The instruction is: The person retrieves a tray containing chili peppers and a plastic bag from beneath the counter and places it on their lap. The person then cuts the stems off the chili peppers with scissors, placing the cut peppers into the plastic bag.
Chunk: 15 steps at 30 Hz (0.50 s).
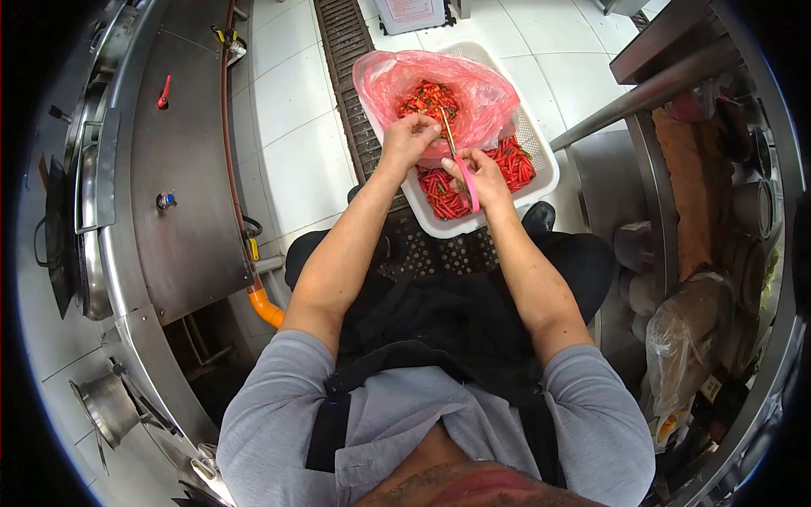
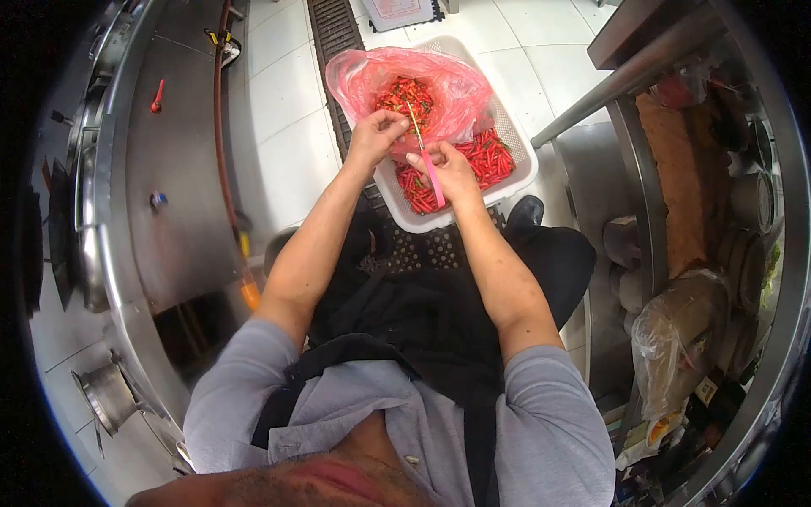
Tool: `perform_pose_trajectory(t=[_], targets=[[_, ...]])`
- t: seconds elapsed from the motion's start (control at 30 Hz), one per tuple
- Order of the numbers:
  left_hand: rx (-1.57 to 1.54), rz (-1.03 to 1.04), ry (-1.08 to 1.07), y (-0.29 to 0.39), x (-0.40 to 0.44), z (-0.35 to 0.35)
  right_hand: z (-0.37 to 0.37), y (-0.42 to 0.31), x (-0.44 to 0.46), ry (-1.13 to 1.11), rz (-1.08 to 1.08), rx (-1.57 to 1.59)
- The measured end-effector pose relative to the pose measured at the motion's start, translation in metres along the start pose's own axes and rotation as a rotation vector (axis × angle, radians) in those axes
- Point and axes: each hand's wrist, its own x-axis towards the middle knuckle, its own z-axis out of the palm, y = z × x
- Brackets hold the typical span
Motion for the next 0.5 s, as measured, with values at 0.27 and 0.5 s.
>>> perform_pose_trajectory(t=[0.27,0.5], targets=[[0.097,-0.024,-0.061,-0.023,0.008,-0.001,-0.007,-0.006,0.001,0.007,-0.007,-0.143],[0.038,-0.119,-0.007,0.000,0.000,-0.001,-0.008,-0.006,-0.001,0.008,0.025,-0.082]])
